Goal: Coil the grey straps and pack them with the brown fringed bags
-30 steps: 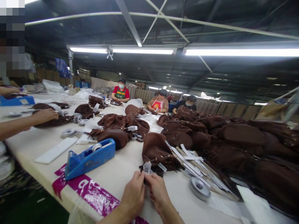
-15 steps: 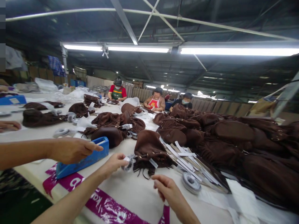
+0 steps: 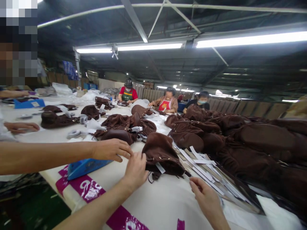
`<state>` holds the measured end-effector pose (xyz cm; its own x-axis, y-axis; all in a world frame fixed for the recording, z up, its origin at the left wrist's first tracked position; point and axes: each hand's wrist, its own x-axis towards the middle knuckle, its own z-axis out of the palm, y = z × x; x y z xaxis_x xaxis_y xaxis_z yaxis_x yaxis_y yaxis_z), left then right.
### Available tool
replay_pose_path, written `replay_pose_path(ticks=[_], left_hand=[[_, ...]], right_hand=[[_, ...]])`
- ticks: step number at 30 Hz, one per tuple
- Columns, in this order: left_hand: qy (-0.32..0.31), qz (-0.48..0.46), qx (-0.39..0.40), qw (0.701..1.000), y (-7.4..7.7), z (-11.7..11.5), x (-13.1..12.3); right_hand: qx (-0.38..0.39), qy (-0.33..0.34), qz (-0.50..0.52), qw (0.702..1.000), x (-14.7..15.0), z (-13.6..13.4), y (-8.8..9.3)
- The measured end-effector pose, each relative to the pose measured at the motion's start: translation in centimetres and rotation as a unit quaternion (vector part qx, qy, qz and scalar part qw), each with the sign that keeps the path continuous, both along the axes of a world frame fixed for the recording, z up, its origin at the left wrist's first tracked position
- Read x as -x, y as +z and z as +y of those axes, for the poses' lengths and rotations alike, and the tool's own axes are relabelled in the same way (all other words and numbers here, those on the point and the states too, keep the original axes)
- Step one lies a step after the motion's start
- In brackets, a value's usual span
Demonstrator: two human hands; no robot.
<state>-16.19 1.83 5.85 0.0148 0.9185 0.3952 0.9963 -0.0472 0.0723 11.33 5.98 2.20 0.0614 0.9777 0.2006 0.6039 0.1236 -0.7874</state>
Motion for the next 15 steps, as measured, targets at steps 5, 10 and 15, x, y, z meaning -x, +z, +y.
replay_pose_path(ticks=[5, 10, 15], left_hand=[[-0.051, -0.009, 0.036, 0.998, -1.3, 3.6, -4.0], [-0.017, -0.019, 0.082, 0.996, -0.5, 6.4, -3.8], [-0.070, -0.015, 0.095, 0.993, 0.9, 7.8, -1.8]], right_hand=[[-0.030, 0.004, -0.060, 0.998, 0.8, 1.1, -0.8], [-0.129, -0.014, -0.159, 0.979, 0.9, 1.5, -0.9], [-0.220, -0.024, -0.289, 0.931, 1.2, 3.3, -0.8]])
